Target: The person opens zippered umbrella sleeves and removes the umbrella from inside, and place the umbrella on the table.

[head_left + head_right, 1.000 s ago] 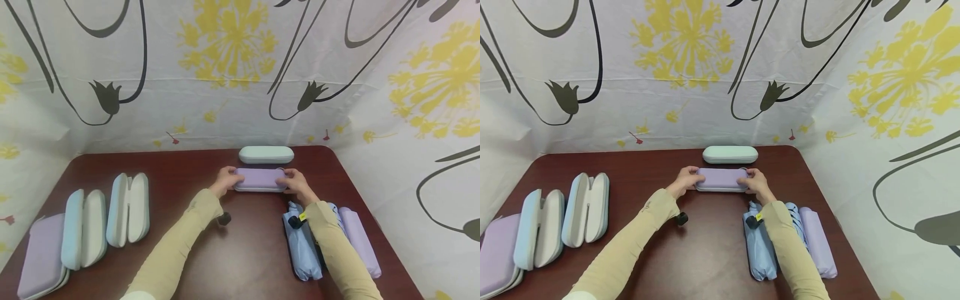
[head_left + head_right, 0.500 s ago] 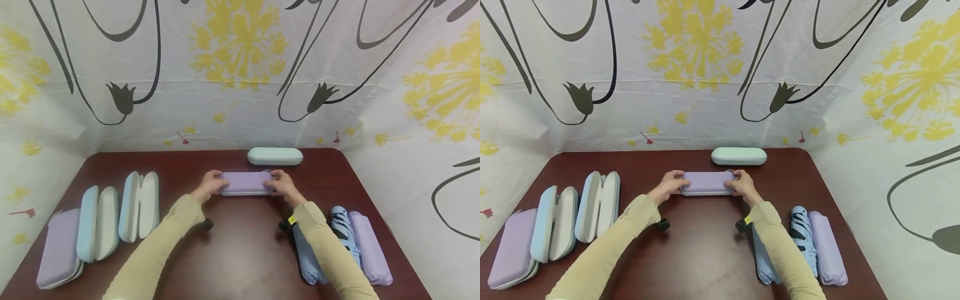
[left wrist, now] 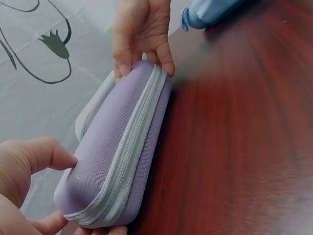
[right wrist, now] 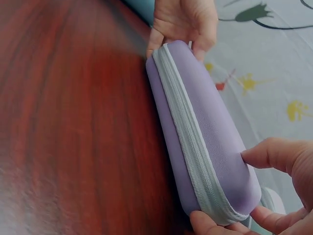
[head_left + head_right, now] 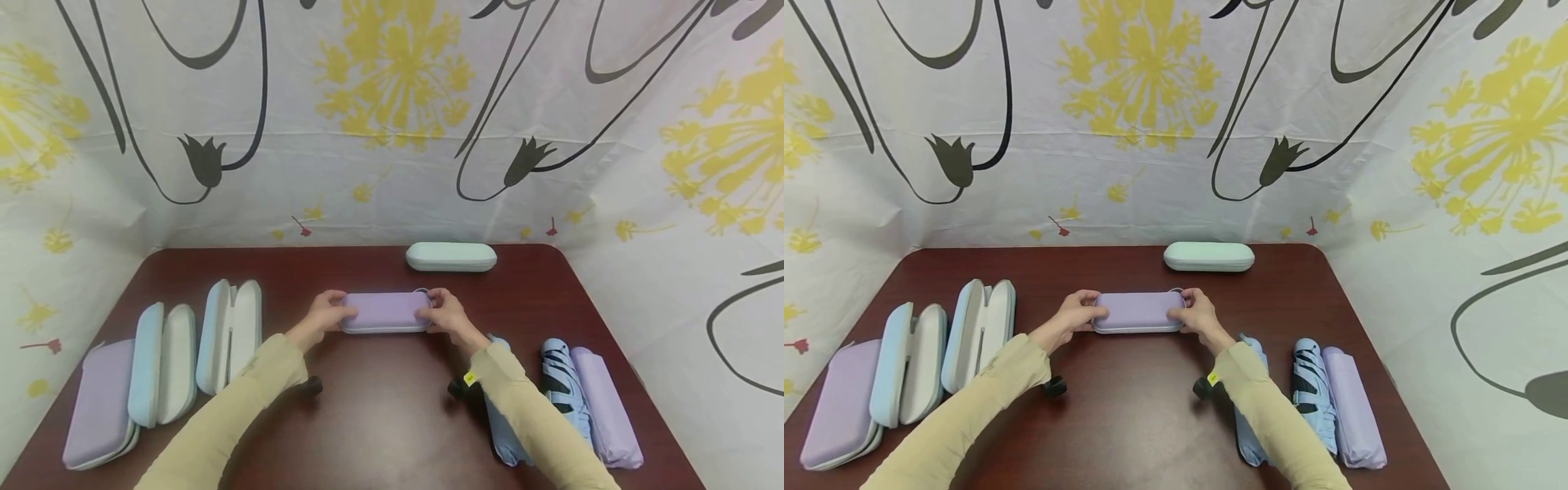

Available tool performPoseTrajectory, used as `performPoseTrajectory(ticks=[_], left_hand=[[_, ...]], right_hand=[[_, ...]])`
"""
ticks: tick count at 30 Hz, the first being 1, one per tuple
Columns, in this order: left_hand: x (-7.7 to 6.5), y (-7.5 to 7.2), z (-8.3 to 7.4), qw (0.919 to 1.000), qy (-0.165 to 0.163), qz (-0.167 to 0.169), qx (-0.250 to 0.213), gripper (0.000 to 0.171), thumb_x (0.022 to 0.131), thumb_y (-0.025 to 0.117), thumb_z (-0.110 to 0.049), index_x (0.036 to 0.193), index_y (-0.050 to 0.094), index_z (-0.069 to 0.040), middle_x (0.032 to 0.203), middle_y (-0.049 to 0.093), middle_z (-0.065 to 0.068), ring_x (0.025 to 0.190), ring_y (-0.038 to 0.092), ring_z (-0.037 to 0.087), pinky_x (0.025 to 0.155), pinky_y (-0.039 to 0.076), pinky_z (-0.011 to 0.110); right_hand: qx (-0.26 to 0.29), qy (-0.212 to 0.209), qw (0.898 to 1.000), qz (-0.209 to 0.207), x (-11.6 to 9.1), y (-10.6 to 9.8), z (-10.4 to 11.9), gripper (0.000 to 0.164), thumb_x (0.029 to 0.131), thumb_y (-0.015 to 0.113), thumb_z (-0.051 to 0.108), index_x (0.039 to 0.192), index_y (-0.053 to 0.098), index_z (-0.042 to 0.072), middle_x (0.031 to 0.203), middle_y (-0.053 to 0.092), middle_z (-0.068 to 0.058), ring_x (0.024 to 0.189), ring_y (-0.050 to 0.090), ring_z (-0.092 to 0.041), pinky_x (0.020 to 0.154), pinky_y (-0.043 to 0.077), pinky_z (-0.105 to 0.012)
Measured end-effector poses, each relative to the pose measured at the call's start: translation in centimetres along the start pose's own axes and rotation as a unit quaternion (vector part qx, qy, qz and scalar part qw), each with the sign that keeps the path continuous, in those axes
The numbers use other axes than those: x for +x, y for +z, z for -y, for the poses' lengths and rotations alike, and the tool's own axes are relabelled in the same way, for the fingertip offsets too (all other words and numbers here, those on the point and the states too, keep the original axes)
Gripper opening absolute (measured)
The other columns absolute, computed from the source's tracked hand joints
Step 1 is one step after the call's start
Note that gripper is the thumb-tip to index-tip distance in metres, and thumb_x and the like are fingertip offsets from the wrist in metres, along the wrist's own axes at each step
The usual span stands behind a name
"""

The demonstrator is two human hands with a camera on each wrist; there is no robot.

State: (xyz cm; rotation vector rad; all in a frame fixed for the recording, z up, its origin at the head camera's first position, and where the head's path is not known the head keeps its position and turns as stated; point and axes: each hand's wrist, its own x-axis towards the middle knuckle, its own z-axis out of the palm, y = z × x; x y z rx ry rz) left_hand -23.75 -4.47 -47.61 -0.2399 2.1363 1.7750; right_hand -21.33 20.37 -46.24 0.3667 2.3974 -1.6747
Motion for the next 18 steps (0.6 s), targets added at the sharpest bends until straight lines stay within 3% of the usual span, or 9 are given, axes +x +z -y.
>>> performPoseTrajectory(ticks=[7, 18], left_hand=[[-1.8, -0.9, 1.0, 0.9999, -0.001, 0.004, 0.01, 0.059, 0.075, 0.067, -0.001, 0.129, 0.044, 0.006, 0.13, 0.044, 0.027, 0.115, 0.048, 0.038, 0.076, 0.053, 0.043], [-4.2, -2.3, 2.1, 0.9995, 0.003, 0.011, 0.03, 0.057, 0.074, 0.069, -0.002, 0.126, 0.047, 0.005, 0.123, 0.047, 0.028, 0.104, 0.053, 0.035, 0.071, 0.054, 0.037]], right_hand=[[0.008, -0.007, 1.0, 0.009, -1.4, 0.9, -0.6, 0.049, 0.075, 0.07, 0.002, 0.118, 0.046, -0.002, 0.101, 0.049, -0.017, 0.074, 0.057, -0.022, 0.056, 0.054, -0.035], [0.019, -0.025, 0.999, 0.031, -4.4, 1.8, -1.4, 0.052, 0.073, 0.072, -0.001, 0.118, 0.047, -0.002, 0.106, 0.052, -0.02, 0.074, 0.058, -0.023, 0.06, 0.055, -0.038]])
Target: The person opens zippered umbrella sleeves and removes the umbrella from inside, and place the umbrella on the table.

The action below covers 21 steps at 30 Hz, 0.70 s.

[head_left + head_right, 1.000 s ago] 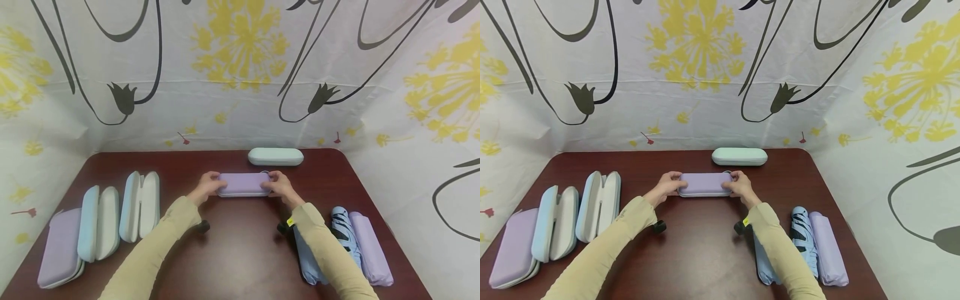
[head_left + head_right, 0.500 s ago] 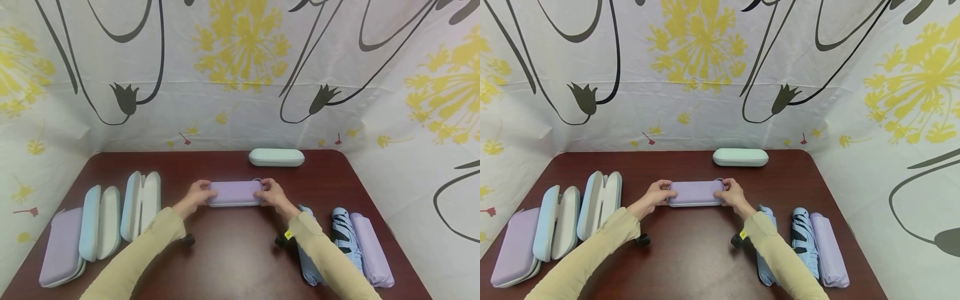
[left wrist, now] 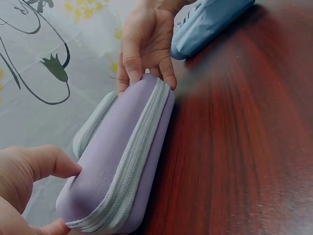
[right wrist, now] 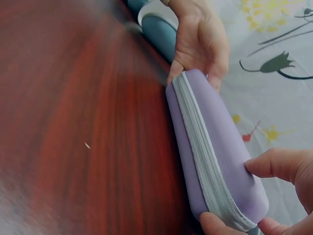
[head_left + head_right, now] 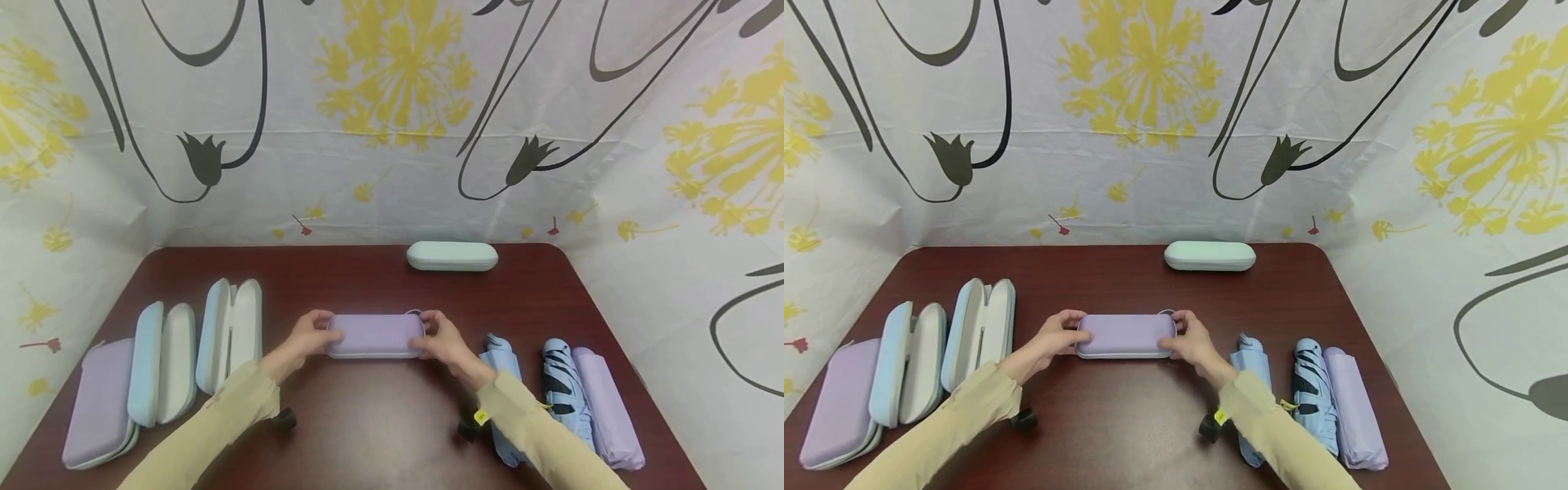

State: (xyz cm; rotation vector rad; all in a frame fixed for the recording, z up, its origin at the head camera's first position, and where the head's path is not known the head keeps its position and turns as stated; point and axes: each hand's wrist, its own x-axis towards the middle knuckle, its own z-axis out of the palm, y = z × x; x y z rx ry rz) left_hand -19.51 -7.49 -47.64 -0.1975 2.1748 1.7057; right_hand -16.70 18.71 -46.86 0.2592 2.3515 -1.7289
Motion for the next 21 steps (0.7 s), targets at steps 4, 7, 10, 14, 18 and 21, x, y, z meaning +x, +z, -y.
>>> performPoseTrajectory(ticks=[4, 7, 10, 14, 18, 21], left_hand=[[-0.7, -0.4, 0.1, 1.0, 0.006, 0.004, 0.004, 0.056, 0.073, 0.069, 0.0, 0.125, 0.048, 0.005, 0.123, 0.048, 0.027, 0.105, 0.052, 0.035, 0.071, 0.054, 0.037], [-0.9, -0.7, 0.4, 0.9998, 0.018, 0.011, 0.007, 0.057, 0.072, 0.069, 0.0, 0.125, 0.048, 0.006, 0.121, 0.049, 0.026, 0.104, 0.052, 0.035, 0.07, 0.054, 0.037], [-0.9, -0.9, 0.7, 0.9986, 0.041, 0.02, 0.028, 0.059, 0.071, 0.07, -0.001, 0.125, 0.048, 0.006, 0.121, 0.049, 0.026, 0.103, 0.053, 0.035, 0.071, 0.054, 0.037], [-0.7, -1.2, 1.0, 0.9882, 0.105, 0.029, 0.108, 0.064, 0.067, 0.075, -0.003, 0.125, 0.049, 0.003, 0.12, 0.05, 0.023, 0.103, 0.053, 0.034, 0.077, 0.051, 0.039], [-0.5, -1.4, 1.1, 0.9636, 0.187, 0.043, 0.186, 0.069, 0.062, 0.079, -0.004, 0.124, 0.05, 0.001, 0.12, 0.048, 0.02, 0.103, 0.051, 0.034, 0.082, 0.05, 0.043], [-0.5, -1.7, 1.1, 0.9487, 0.235, 0.067, 0.201, 0.07, 0.061, 0.078, -0.001, 0.124, 0.049, 0.003, 0.12, 0.046, 0.02, 0.102, 0.051, 0.033, 0.081, 0.051, 0.042]], right_hand=[[0.008, -0.012, 1.0, 0.001, -0.6, 0.4, -0.3, 0.052, 0.071, 0.071, -0.004, 0.117, 0.048, -0.002, 0.104, 0.053, -0.019, 0.075, 0.057, -0.021, 0.057, 0.054, -0.036], [0.012, -0.024, 1.0, 0.001, -0.9, 0.5, -0.6, 0.052, 0.07, 0.072, -0.004, 0.117, 0.048, -0.003, 0.104, 0.055, -0.02, 0.078, 0.059, -0.022, 0.059, 0.054, -0.036], [0.002, -0.037, 0.999, 0.0, -1.0, 0.4, -0.8, 0.052, 0.07, 0.073, -0.004, 0.116, 0.049, -0.004, 0.105, 0.057, -0.02, 0.085, 0.061, -0.026, 0.066, 0.053, -0.035], [-0.029, -0.066, 0.997, 0.018, -0.5, -0.2, -1.0, 0.051, 0.07, 0.074, -0.002, 0.116, 0.052, -0.005, 0.109, 0.059, -0.02, 0.096, 0.06, -0.031, 0.078, 0.051, -0.035], [-0.06, -0.087, 0.994, 0.035, 0.6, -1.1, -1.2, 0.042, 0.076, 0.068, -0.002, 0.115, 0.055, -0.005, 0.111, 0.06, -0.019, 0.1, 0.059, -0.032, 0.082, 0.05, -0.036], [-0.085, -0.081, 0.992, 0.042, 1.4, -1.8, -1.1, 0.033, 0.082, 0.061, -0.001, 0.114, 0.059, -0.003, 0.11, 0.062, -0.017, 0.099, 0.059, -0.029, 0.079, 0.05, -0.034]])
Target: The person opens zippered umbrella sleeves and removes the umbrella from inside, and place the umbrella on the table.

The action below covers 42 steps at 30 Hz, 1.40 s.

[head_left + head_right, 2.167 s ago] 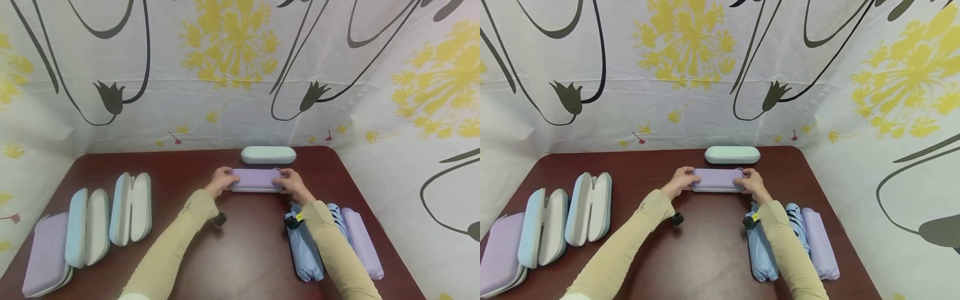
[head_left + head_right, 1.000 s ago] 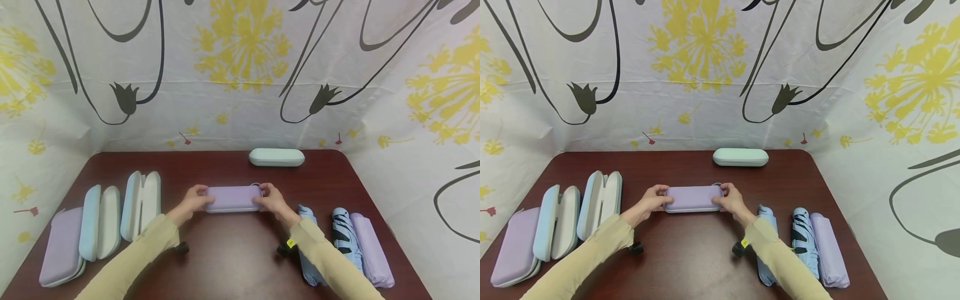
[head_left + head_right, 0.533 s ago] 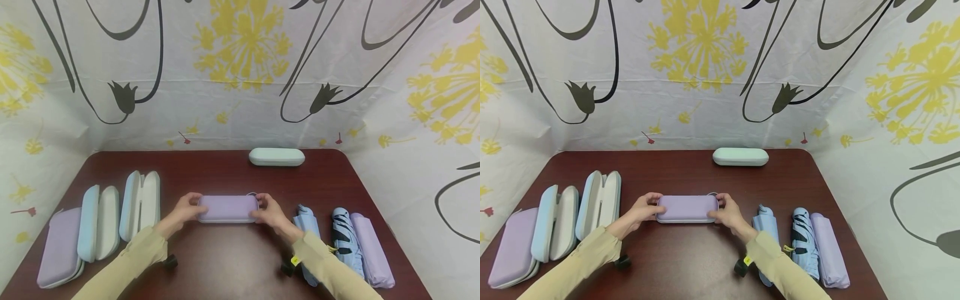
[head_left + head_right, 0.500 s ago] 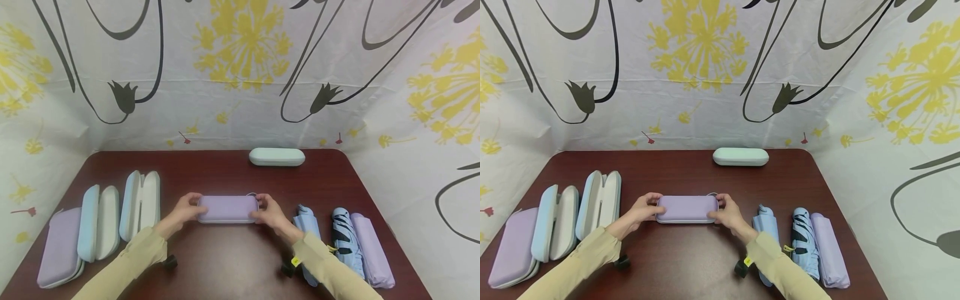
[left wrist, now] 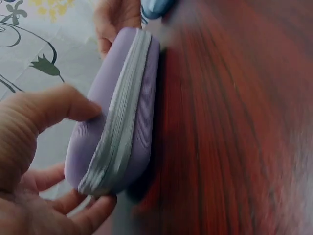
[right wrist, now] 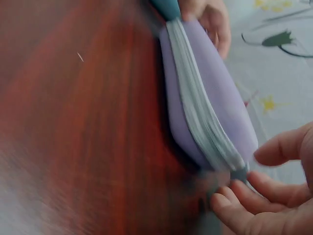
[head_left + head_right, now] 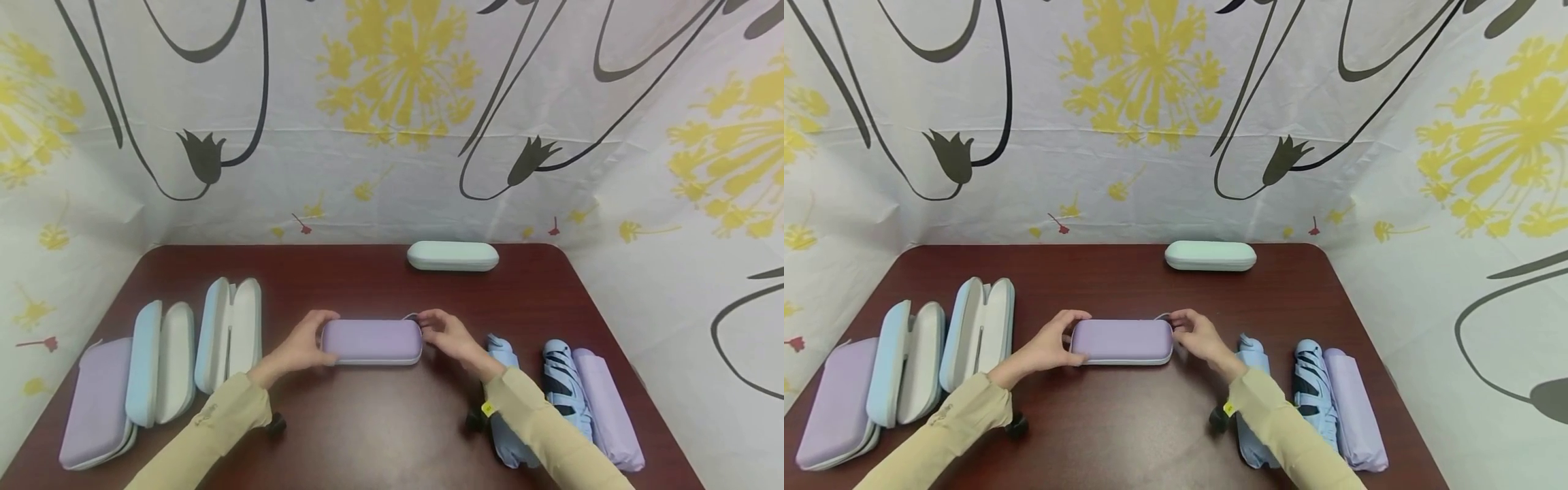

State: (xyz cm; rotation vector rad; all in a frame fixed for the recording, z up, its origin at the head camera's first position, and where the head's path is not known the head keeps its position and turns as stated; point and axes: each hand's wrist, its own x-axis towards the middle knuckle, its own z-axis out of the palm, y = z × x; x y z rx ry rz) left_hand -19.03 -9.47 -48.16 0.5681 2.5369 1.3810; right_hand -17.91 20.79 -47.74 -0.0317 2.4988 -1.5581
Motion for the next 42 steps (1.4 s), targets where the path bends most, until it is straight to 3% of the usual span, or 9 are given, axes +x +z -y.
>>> performPoseTrajectory(ticks=[6, 10, 15, 22, 27, 34, 37, 42], left_hand=[[0.0, -0.4, 1.0, 0.9983, 0.051, 0.02, -0.016, 0.069, 0.061, 0.077, 0.003, 0.123, 0.048, 0.002, 0.12, 0.048, 0.018, 0.105, 0.05, 0.033, 0.082, 0.052, 0.038], [0.0, -0.4, 1.7, 0.997, 0.067, 0.022, -0.032, 0.068, 0.062, 0.076, 0.006, 0.123, 0.046, 0.004, 0.118, 0.048, 0.019, 0.104, 0.052, 0.034, 0.083, 0.051, 0.036], [-0.1, -0.2, 2.2, 0.9962, 0.071, 0.018, -0.048, 0.069, 0.061, 0.074, 0.012, 0.122, 0.043, 0.01, 0.117, 0.048, 0.024, 0.103, 0.052, 0.039, 0.084, 0.05, 0.043], [-0.2, -0.2, 2.1, 0.9966, 0.069, 0.012, -0.042, 0.068, 0.06, 0.077, 0.009, 0.121, 0.046, 0.006, 0.116, 0.05, 0.02, 0.101, 0.053, 0.035, 0.085, 0.05, 0.04], [-0.1, -0.3, 2.2, 0.9962, 0.077, 0.008, -0.039, 0.067, 0.06, 0.078, 0.005, 0.119, 0.048, 0.004, 0.117, 0.051, 0.017, 0.106, 0.054, 0.034, 0.091, 0.047, 0.04], [0.0, -0.4, 2.3, 0.9961, 0.08, 0.004, -0.037, 0.065, 0.06, 0.078, 0.004, 0.118, 0.049, 0.006, 0.117, 0.051, 0.019, 0.109, 0.051, 0.035, 0.093, 0.045, 0.043], [0.1, -0.4, 2.3, 0.9967, 0.072, 0.007, -0.037, 0.066, 0.06, 0.078, 0.004, 0.119, 0.049, 0.005, 0.117, 0.051, 0.018, 0.11, 0.051, 0.035, 0.094, 0.045, 0.042], [0.0, -0.5, 1.9, 0.9966, 0.074, 0.009, -0.036, 0.065, 0.06, 0.078, 0.004, 0.118, 0.049, 0.007, 0.116, 0.051, 0.02, 0.11, 0.052, 0.036, 0.094, 0.044, 0.042]], right_hand=[[-0.04, 0.0, 0.997, 0.062, 1.8, -0.9, 0.1, 0.03, 0.087, 0.055, 0.002, 0.117, 0.062, -0.001, 0.112, 0.063, -0.016, 0.097, 0.06, -0.023, 0.076, 0.05, -0.032], [-0.018, -0.019, 0.992, 0.12, 3.3, -1.1, -0.2, 0.032, 0.087, 0.052, 0.0, 0.117, 0.06, -0.006, 0.116, 0.061, -0.019, 0.093, 0.061, -0.019, 0.075, 0.052, -0.033], [0.004, -0.015, 0.987, 0.158, 4.8, -1.2, -0.7, 0.033, 0.085, 0.051, -0.001, 0.116, 0.06, -0.009, 0.105, 0.065, -0.018, 0.072, 0.057, -0.012, 0.062, 0.049, -0.027], [-0.004, 0.022, 0.983, 0.185, 5.4, -1.6, -0.6, 0.032, 0.088, 0.052, 0.007, 0.117, 0.062, -0.004, 0.096, 0.065, -0.006, 0.065, 0.05, -0.014, 0.058, 0.042, -0.025], [-0.006, 0.031, 0.981, 0.191, 5.5, -1.9, -0.6, 0.028, 0.087, 0.055, 0.006, 0.112, 0.065, -0.003, 0.097, 0.064, -0.006, 0.072, 0.052, -0.014, 0.061, 0.043, -0.026], [0.008, 0.042, 0.985, 0.167, 5.4, -1.9, -0.5, 0.022, 0.087, 0.059, 0.005, 0.104, 0.069, -0.004, 0.095, 0.067, -0.008, 0.073, 0.055, -0.014, 0.062, 0.046, -0.025], [-0.002, 0.018, 0.987, 0.16, 5.5, -1.8, -0.5, 0.02, 0.087, 0.059, 0.004, 0.101, 0.07, -0.006, 0.095, 0.067, -0.009, 0.072, 0.055, -0.014, 0.061, 0.047, -0.025], [-0.095, -0.09, 0.981, 0.143, 5.5, -1.4, -0.7, 0.015, 0.087, 0.058, 0.0, 0.094, 0.071, -0.004, 0.08, 0.065, -0.007, 0.063, 0.053, -0.011, 0.057, 0.048, -0.024]])
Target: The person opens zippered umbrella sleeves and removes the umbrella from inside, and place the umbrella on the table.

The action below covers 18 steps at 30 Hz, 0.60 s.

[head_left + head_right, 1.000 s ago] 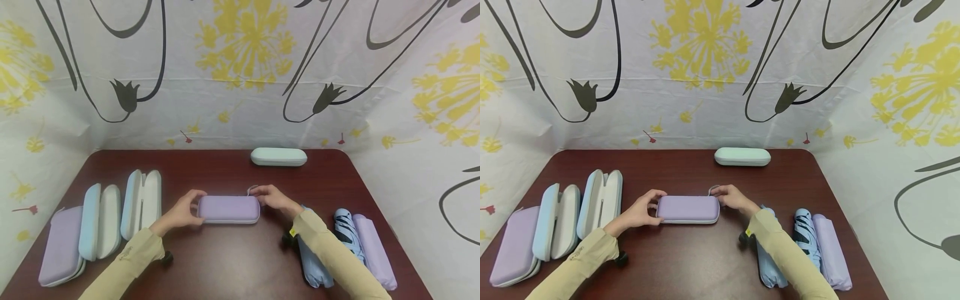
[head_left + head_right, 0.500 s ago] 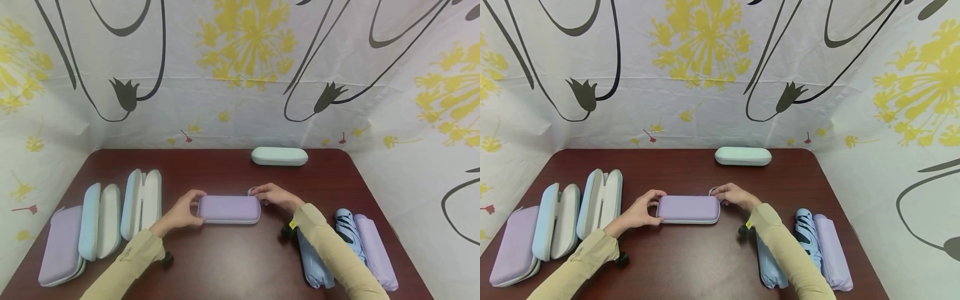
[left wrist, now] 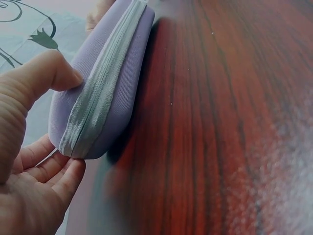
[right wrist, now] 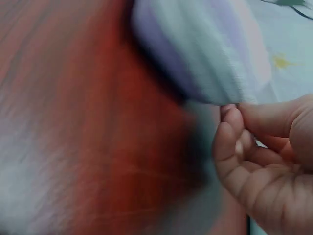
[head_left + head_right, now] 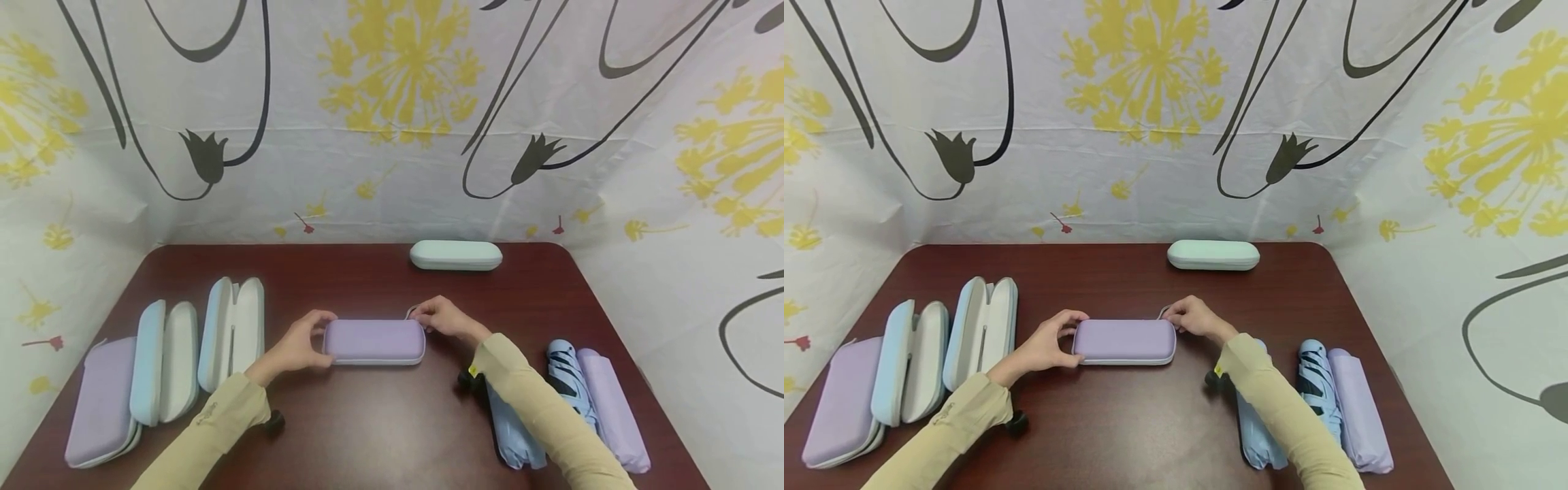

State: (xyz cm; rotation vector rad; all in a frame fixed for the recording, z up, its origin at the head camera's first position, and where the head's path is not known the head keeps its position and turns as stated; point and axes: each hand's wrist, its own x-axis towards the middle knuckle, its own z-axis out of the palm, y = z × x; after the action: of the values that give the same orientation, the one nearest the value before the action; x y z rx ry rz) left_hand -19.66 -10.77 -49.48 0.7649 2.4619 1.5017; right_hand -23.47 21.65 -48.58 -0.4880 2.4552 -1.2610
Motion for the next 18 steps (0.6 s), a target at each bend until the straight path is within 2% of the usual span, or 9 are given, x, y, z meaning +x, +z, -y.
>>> performPoseTrajectory(ticks=[4, 6, 11, 15, 18], left_hand=[[0.0, 0.0, 0.0, 0.9999, -0.004, 0.003, 0.015, 0.065, 0.059, 0.078, 0.001, 0.117, 0.049, 0.005, 0.116, 0.052, 0.017, 0.109, 0.052, 0.033, 0.094, 0.045, 0.04], [0.1, 0.1, 0.6, 0.9997, -0.005, 0.003, 0.024, 0.065, 0.058, 0.079, -0.001, 0.116, 0.049, 0.002, 0.115, 0.052, 0.015, 0.108, 0.053, 0.03, 0.093, 0.045, 0.038], [0.2, 0.2, 0.4, 0.9991, -0.003, -0.001, 0.042, 0.065, 0.056, 0.079, -0.003, 0.114, 0.05, 0.001, 0.113, 0.053, 0.013, 0.106, 0.053, 0.028, 0.092, 0.046, 0.039], [0.1, 0.3, 0.3, 0.9984, -0.004, -0.001, 0.056, 0.065, 0.056, 0.08, -0.005, 0.114, 0.05, 0.0, 0.112, 0.054, 0.012, 0.104, 0.055, 0.028, 0.091, 0.047, 0.039], [0.1, 0.3, 0.3, 0.9983, -0.002, -0.002, 0.058, 0.065, 0.055, 0.079, -0.005, 0.113, 0.05, 0.001, 0.111, 0.054, 0.012, 0.103, 0.056, 0.028, 0.091, 0.047, 0.039]], right_hand=[[-0.092, -0.062, 0.993, -0.029, 0.0, 0.3, -0.2, 0.012, 0.086, 0.06, 0.0, 0.089, 0.071, 0.001, 0.081, 0.067, -0.006, 0.061, 0.054, -0.007, 0.055, 0.047, -0.022], [-0.115, -0.082, 0.989, -0.043, -0.2, 0.1, -0.3, 0.009, 0.084, 0.063, 0.001, 0.086, 0.072, 0.003, 0.082, 0.068, -0.005, 0.064, 0.054, -0.006, 0.057, 0.046, -0.021], [-0.163, -0.13, 0.977, -0.052, -0.5, -0.6, -0.1, 0.006, 0.076, 0.069, 0.001, 0.078, 0.071, 0.005, 0.071, 0.066, 0.002, 0.066, 0.053, -0.006, 0.062, 0.046, -0.022], [-0.198, -0.145, 0.968, -0.045, -1.0, -0.8, -0.2, 0.005, 0.077, 0.069, 0.002, 0.078, 0.07, 0.007, 0.071, 0.064, 0.004, 0.066, 0.053, -0.006, 0.063, 0.047, -0.023], [-0.212, -0.142, 0.966, -0.046, -1.6, -0.9, -0.4, 0.004, 0.079, 0.068, 0.004, 0.08, 0.07, 0.008, 0.074, 0.064, 0.004, 0.067, 0.052, -0.006, 0.064, 0.046, -0.024]])
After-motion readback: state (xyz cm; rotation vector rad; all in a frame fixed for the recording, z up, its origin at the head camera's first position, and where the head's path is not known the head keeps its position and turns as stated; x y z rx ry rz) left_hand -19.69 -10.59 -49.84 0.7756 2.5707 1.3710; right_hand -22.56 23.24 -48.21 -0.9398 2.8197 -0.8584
